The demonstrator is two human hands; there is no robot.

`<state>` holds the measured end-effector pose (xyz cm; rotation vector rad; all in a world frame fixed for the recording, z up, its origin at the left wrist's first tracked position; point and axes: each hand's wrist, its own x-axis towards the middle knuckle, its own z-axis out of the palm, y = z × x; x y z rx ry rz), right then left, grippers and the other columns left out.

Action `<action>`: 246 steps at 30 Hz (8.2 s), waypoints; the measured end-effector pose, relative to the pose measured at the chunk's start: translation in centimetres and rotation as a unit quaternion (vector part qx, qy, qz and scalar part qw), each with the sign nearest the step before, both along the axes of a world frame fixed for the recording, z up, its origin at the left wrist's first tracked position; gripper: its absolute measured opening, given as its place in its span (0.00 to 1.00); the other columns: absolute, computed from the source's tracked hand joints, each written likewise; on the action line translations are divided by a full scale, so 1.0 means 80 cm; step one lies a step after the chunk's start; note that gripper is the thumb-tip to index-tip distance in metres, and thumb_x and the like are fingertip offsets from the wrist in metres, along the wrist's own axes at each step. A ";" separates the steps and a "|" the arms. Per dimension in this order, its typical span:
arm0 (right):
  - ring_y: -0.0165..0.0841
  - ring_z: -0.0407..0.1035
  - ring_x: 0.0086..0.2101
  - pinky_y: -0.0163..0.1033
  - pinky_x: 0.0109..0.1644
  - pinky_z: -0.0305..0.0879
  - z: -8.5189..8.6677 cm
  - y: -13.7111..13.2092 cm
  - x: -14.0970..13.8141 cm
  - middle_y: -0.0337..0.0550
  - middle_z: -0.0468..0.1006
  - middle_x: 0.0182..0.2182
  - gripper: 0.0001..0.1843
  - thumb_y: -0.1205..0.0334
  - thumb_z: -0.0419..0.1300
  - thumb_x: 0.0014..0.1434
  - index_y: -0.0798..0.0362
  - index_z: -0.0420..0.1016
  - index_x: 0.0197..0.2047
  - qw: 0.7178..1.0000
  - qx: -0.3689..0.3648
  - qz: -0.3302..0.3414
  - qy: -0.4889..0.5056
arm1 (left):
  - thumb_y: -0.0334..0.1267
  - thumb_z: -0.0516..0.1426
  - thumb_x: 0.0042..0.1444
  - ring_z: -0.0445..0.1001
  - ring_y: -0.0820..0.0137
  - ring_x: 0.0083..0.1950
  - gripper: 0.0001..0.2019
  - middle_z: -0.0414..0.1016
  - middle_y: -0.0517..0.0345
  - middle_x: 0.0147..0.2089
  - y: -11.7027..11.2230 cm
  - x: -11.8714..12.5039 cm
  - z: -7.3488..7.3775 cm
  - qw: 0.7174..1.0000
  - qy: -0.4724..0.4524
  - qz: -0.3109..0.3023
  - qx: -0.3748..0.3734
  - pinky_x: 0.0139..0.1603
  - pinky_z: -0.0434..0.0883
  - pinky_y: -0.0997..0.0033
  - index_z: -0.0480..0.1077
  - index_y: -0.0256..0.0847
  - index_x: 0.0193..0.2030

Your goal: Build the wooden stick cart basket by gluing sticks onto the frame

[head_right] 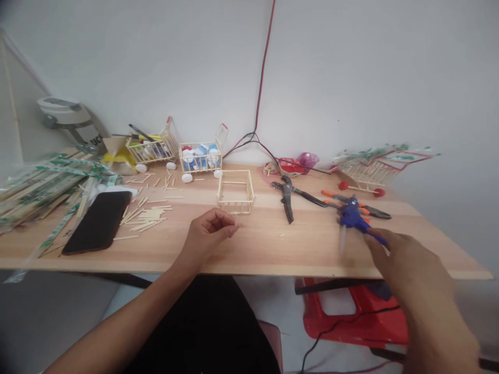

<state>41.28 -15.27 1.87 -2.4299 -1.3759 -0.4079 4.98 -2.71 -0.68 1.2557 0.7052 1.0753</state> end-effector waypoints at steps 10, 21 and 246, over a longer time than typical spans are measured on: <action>0.33 0.72 0.36 0.40 0.42 0.67 -0.005 0.049 -0.252 0.43 0.80 0.39 0.14 0.52 0.57 0.63 0.48 0.80 0.44 0.909 0.143 0.272 0.283 | 0.34 0.63 0.52 0.71 0.74 0.35 0.05 0.74 0.60 0.32 -0.018 0.007 -0.003 0.997 0.057 0.031 0.049 0.40 0.66 0.74 0.71 0.38 0.32; 0.29 0.68 0.31 0.35 0.35 0.63 -0.031 0.067 -0.280 0.40 0.77 0.33 0.10 0.55 0.60 0.60 0.52 0.76 0.36 0.864 0.171 0.249 0.402 | 0.34 0.61 0.56 0.73 0.72 0.36 0.03 0.76 0.61 0.32 -0.030 0.011 0.003 0.983 0.138 0.040 0.119 0.40 0.68 0.73 0.72 0.39 0.32; 0.26 0.59 0.24 0.34 0.29 0.54 -0.036 0.162 -0.227 0.35 0.72 0.26 0.11 0.53 0.63 0.53 0.52 0.74 0.32 0.820 0.121 0.304 0.470 | 0.33 0.62 0.55 0.78 0.71 0.36 0.03 0.82 0.56 0.37 0.095 -0.019 0.072 0.871 0.286 -0.005 0.400 0.42 0.73 0.72 0.79 0.40 0.35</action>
